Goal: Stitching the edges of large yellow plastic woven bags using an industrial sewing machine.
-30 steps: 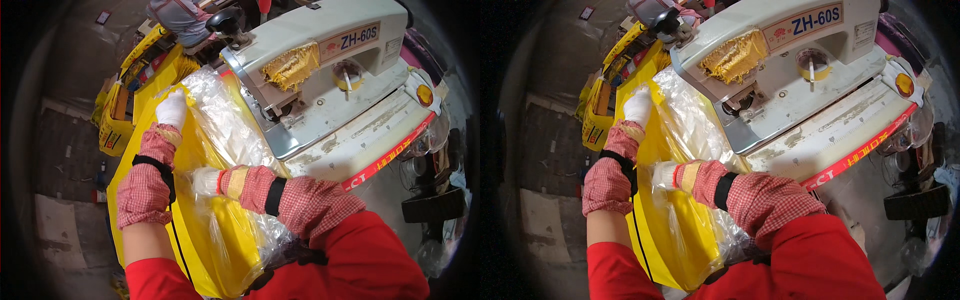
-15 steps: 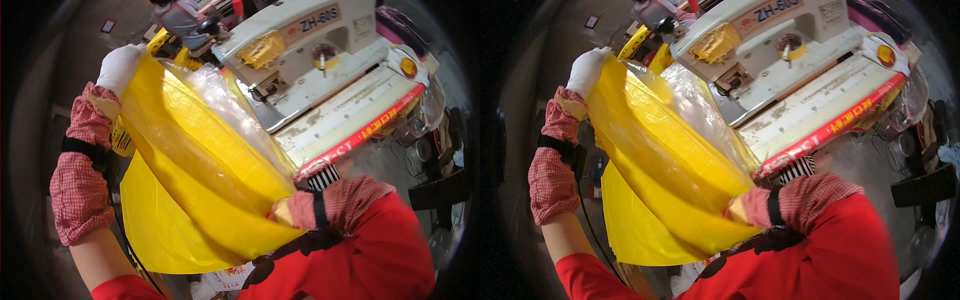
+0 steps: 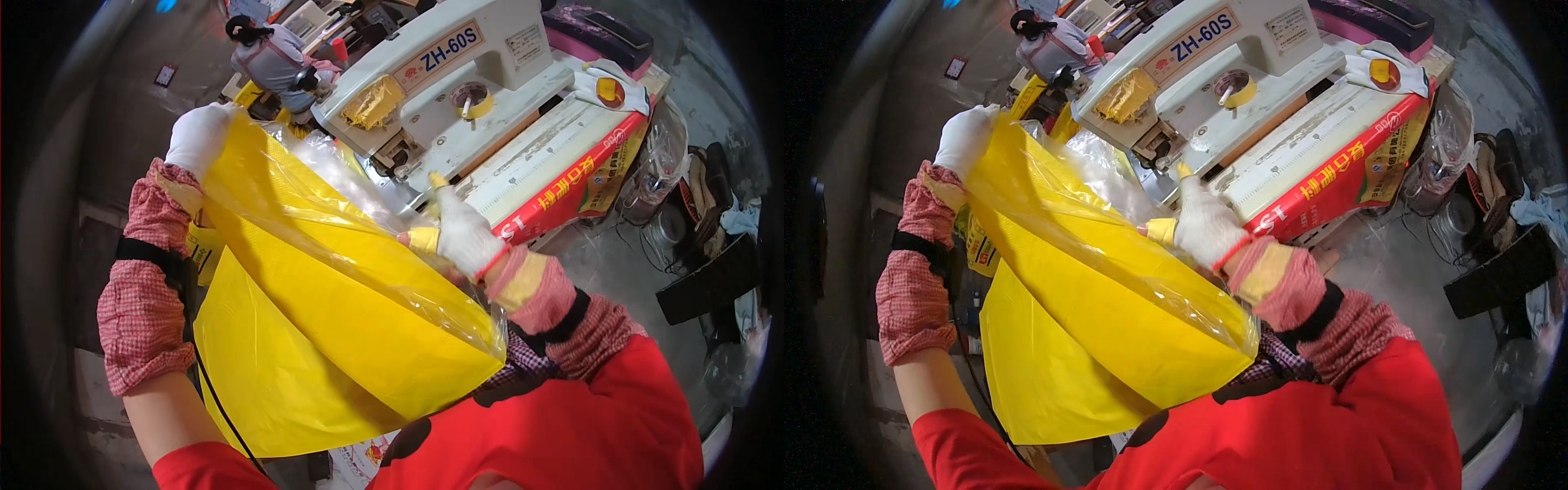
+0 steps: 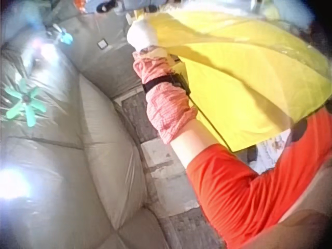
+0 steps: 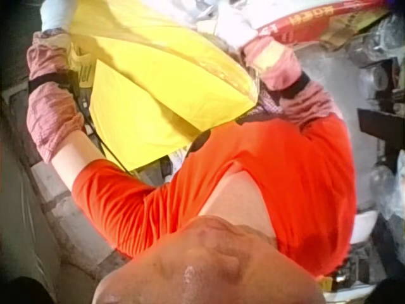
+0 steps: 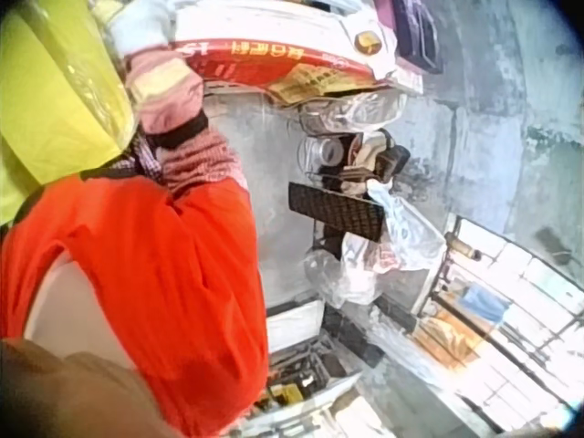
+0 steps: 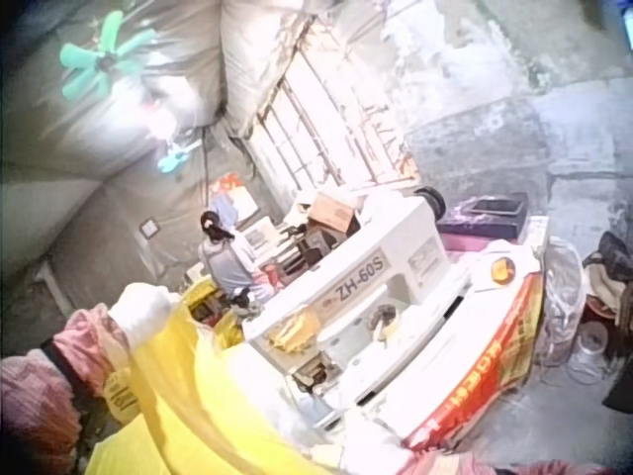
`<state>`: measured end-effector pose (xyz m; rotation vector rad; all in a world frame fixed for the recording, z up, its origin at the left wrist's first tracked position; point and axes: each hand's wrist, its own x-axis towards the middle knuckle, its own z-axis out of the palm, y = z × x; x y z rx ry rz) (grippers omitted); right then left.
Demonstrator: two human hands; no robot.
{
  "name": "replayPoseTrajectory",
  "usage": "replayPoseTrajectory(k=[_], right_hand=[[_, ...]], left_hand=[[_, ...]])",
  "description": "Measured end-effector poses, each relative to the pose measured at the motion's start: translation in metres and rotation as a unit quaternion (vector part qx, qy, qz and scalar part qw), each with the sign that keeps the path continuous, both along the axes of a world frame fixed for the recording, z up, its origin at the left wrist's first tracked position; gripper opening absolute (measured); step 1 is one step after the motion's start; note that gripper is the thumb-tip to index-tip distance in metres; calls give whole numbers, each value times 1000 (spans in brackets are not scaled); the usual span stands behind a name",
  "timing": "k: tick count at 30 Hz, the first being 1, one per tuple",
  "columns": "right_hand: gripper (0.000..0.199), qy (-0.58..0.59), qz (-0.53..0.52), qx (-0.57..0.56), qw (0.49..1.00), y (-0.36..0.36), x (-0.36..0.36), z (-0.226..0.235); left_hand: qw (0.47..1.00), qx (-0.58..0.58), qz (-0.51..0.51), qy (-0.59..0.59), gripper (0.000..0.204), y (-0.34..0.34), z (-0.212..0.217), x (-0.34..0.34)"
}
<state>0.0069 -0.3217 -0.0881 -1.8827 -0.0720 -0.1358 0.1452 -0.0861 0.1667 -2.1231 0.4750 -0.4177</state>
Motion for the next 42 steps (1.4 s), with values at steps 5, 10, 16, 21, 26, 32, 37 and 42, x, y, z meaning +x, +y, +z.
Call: replayPoseTrajectory(k=[5,10,16,21,26,32,37,42], right_hand=[[54,26,163,169,972,-1,-9,17],[47,102,242,330,907,13,-26,-11],[37,111,235,-94,961,20,5,-26],[36,-2,248,-154,956,28,16,-1],[25,-126,238,24,963,90,-11,22],[31,18,266,107,958,24,-47,-4],[22,329,215,50,918,-63,-54,-71],[21,437,136,353,816,-57,-51,-84]], left_hand=[[1000,-4,21,-4,24,-13,-7,-3],[1000,-21,14,-5,25,-19,-18,1],[996,-55,61,29,30,-16,-24,8],[973,-175,143,34,23,17,3,26],[984,-73,159,-12,19,22,-14,71],[981,-177,4,-78,19,-2,-231,55],[974,-222,12,49,20,4,-306,41],[925,-345,-152,50,14,19,-305,57]])
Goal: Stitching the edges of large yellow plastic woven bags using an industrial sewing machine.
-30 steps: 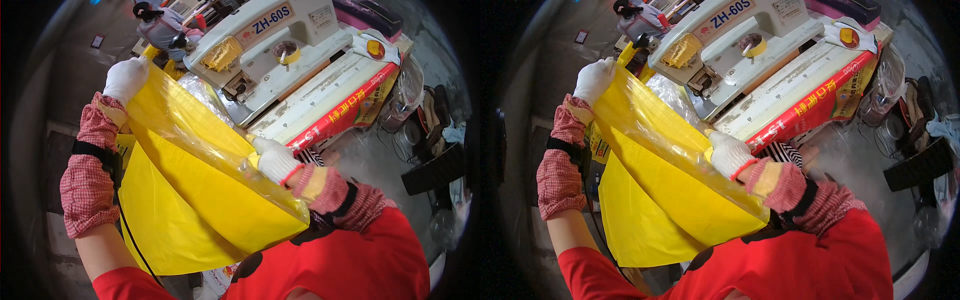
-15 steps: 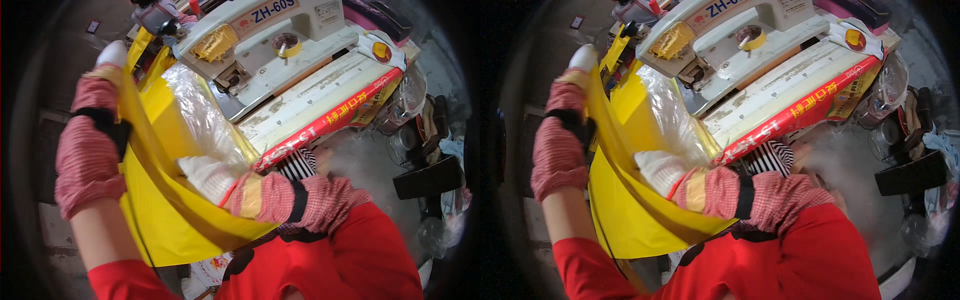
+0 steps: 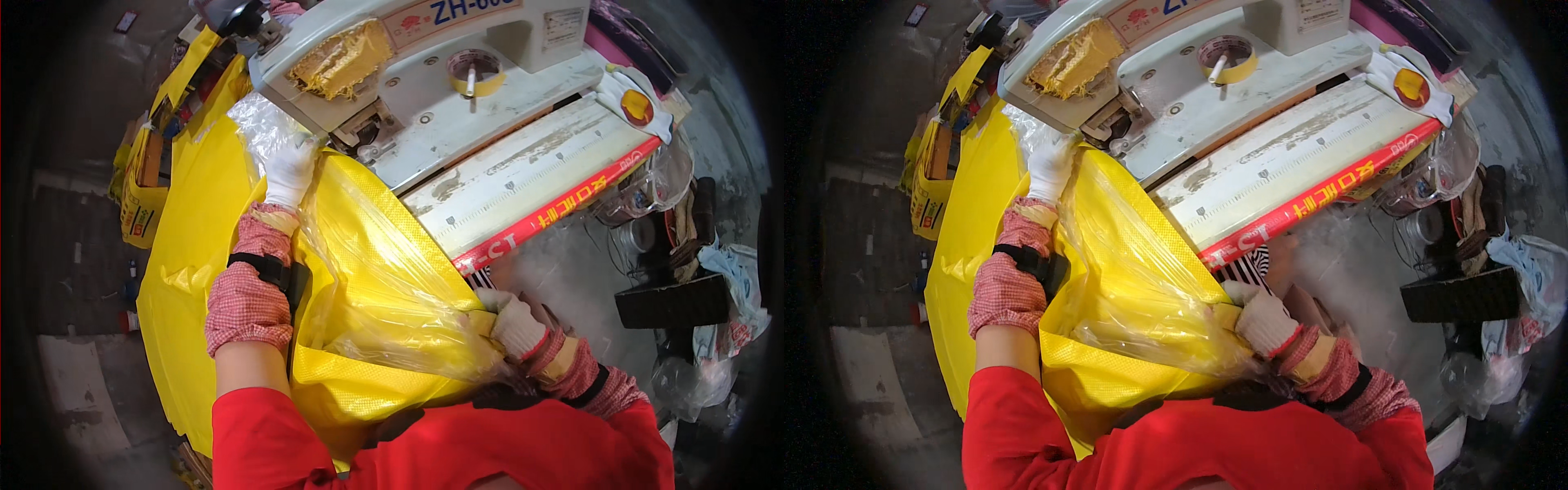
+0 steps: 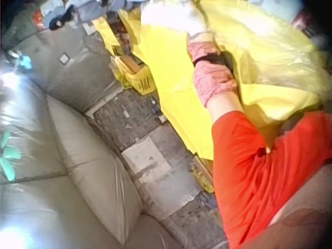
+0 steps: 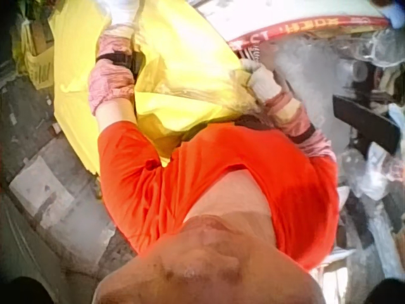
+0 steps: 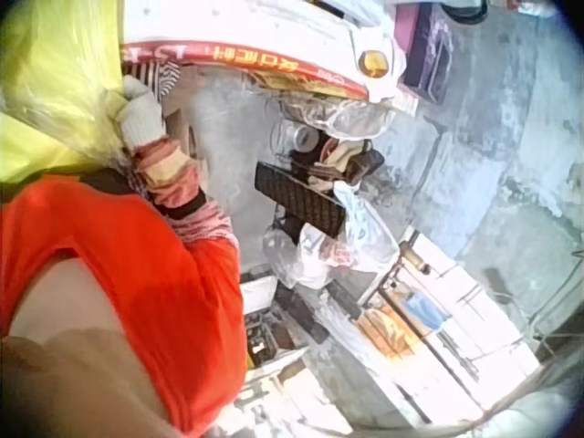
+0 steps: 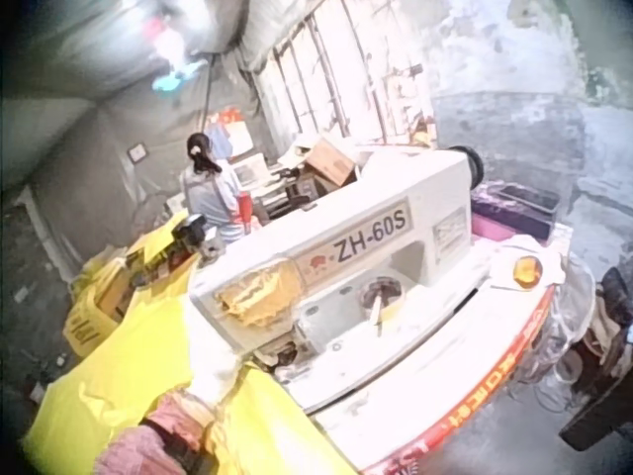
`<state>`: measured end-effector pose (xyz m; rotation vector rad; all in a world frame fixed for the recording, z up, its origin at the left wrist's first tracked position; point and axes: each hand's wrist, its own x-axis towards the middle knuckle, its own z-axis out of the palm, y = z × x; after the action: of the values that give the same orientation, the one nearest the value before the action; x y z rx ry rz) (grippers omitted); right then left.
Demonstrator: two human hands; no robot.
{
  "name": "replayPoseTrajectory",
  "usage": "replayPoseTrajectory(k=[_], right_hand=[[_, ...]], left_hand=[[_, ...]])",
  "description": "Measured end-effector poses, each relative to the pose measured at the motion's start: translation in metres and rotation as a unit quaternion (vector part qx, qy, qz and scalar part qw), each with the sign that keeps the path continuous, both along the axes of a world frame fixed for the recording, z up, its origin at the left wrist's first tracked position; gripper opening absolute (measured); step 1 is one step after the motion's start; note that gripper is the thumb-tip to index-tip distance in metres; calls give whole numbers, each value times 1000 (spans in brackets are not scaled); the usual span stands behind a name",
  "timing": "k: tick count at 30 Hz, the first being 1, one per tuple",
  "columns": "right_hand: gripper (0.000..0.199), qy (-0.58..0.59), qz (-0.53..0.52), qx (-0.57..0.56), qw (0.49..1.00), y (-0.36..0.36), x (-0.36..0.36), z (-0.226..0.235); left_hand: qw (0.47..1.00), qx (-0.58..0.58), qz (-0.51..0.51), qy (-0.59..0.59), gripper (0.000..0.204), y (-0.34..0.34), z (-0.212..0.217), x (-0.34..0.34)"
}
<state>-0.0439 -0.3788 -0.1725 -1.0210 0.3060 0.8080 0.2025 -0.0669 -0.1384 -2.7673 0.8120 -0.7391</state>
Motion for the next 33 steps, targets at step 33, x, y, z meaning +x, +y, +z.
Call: replayPoseTrajectory(k=[33], right_hand=[[55,-264,-11,-168,950,3,11,24]], left_hand=[[944,-277,-82,160,19,7,2,25]])
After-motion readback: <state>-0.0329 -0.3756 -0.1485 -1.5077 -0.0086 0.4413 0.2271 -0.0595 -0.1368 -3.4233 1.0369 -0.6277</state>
